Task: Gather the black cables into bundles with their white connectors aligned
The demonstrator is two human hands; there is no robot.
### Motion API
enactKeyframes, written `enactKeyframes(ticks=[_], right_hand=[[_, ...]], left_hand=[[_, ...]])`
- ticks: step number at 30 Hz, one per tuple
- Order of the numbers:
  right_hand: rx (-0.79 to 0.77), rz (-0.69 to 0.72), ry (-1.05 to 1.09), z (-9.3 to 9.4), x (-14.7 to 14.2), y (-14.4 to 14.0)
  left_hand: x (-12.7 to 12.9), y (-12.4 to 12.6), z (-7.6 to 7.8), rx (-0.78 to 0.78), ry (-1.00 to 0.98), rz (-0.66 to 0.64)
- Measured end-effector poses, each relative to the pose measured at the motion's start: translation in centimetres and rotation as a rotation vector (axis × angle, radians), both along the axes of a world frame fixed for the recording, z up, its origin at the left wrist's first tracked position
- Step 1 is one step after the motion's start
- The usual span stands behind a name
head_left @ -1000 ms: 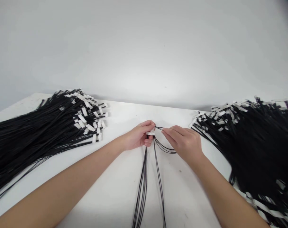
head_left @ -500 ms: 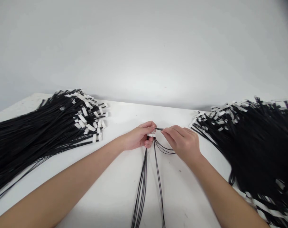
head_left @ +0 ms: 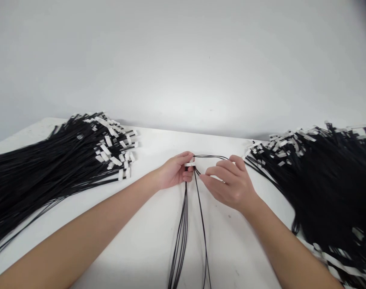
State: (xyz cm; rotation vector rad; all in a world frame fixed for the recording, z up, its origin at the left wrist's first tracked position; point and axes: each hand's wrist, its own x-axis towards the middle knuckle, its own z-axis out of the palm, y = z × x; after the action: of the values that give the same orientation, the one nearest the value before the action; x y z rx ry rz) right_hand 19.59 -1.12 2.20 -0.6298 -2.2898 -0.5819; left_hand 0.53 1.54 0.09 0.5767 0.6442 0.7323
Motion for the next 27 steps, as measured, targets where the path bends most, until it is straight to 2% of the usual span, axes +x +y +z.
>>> enactKeyframes(ticks=[5, 17, 27], right_hand=[[-0.071, 0.044, -0.13, -0.54, -0.21, -0.09], [-0.169, 0.062, -0.181, -0.56, 0.0, -0.02], [-0.226, 0.144, -0.084, 0.09, -0.17, -0.14]], left_hand=[[0.02, 0.11, -0.08, -0.015, -0.008, 0.028], [0.11, 0.05, -0.03, -0.004, 0.001, 0.033], [0.06, 0.1, -0.1, -0.004, 0.014, 0.025]])
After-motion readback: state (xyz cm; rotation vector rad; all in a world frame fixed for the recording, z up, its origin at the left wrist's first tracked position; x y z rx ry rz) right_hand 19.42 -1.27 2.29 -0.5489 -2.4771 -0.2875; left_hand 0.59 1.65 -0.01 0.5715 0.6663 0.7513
